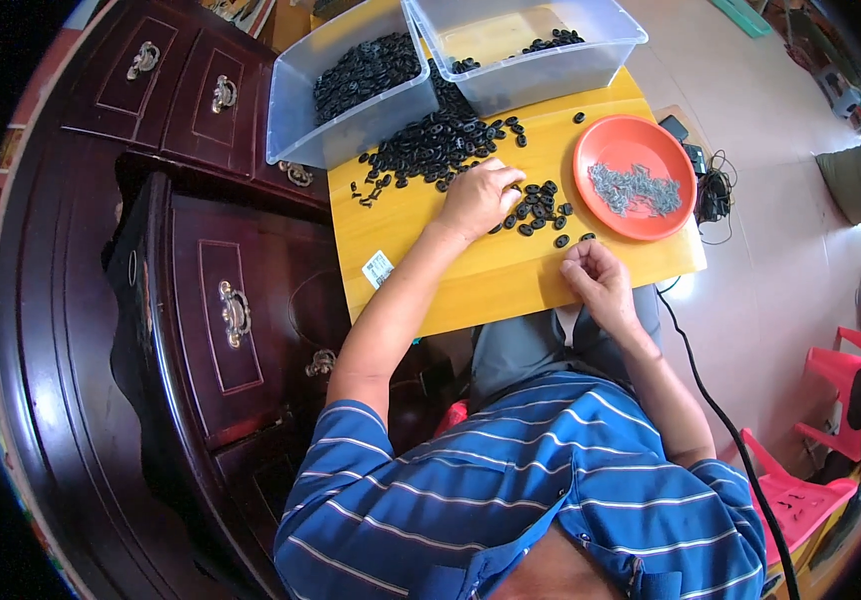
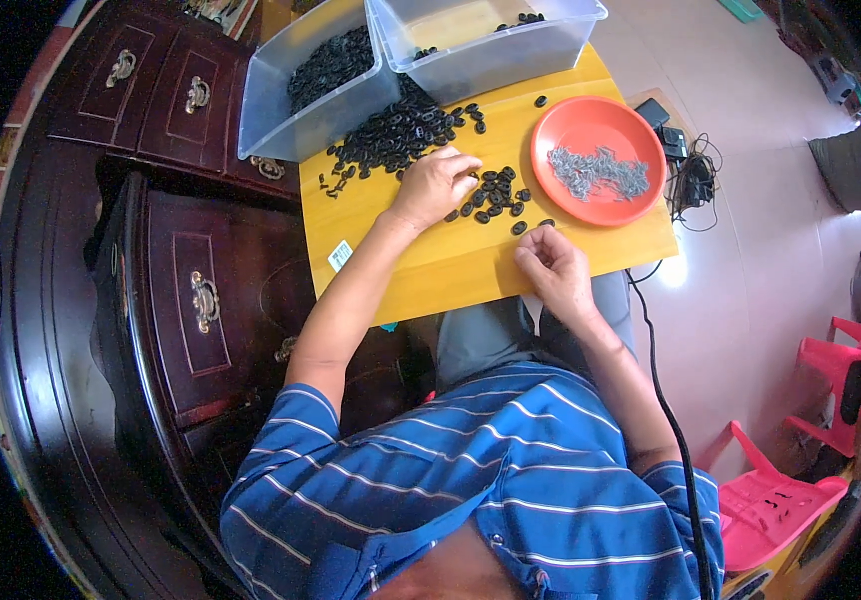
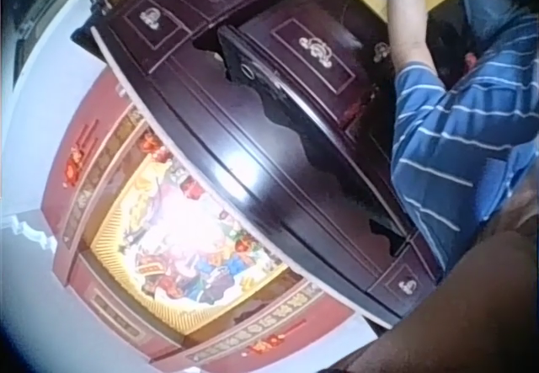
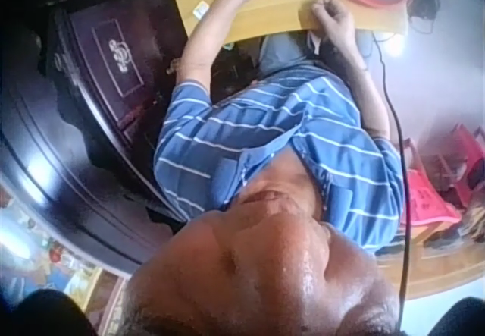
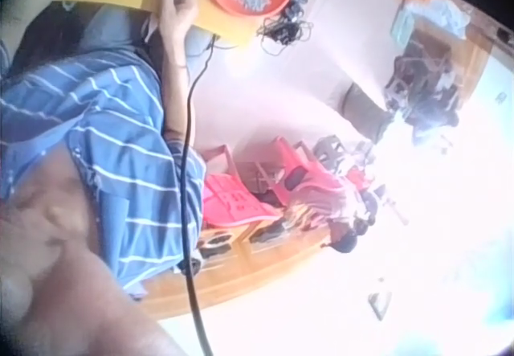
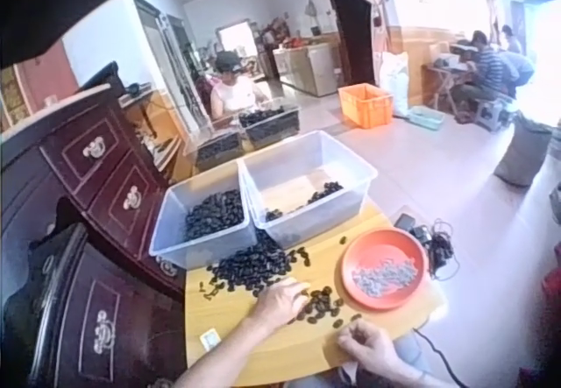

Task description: The person assembles plastic components by picking up black plastic pieces and inserting metal springs into them by hand.

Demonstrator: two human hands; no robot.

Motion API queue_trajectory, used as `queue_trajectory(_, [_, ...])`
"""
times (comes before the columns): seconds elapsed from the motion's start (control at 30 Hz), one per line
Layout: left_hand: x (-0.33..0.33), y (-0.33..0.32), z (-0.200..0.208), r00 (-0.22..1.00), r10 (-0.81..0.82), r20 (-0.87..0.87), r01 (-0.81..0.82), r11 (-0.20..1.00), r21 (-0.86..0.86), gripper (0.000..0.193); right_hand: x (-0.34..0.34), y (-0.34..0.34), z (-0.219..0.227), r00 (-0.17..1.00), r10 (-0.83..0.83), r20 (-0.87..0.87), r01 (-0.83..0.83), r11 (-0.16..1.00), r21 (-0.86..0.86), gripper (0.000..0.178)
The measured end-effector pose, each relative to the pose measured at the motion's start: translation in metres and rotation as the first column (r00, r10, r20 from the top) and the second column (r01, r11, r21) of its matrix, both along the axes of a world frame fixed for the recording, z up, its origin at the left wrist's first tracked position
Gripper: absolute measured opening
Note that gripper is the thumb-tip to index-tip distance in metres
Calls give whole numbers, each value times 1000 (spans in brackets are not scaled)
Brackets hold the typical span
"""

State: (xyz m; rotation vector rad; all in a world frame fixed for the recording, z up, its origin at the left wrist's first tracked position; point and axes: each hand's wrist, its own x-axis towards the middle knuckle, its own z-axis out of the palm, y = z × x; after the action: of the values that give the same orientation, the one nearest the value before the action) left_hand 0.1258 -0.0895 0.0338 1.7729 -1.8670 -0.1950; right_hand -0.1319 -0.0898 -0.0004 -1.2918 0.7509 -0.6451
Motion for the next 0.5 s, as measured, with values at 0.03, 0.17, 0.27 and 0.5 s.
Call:
queue_trajectory(0.03, [1, -4, -2, 1000, -11, 9, 11, 1000, 4, 18, 0, 0, -1, 1000, -1, 10, 1, 1000, -27, 6])
queue_trajectory(0.17, [2, -10, -1, 999, 27, 26, -31, 985, 170, 16, 0, 1, -1, 999, -27, 23, 27, 999, -25, 6])
queue_trajectory(0.27, [-4, -11, 1, 995, 96, 41, -103, 973, 208, 16, -2, 1, 2, 999, -22, 25, 22, 1000, -12, 6])
queue_trajectory(0.5, [-16, 11, 8, 917, 164, -363, -120, 983, 142, 11, -4, -3, -9, 995, -20, 93, 20, 1000, 3, 8])
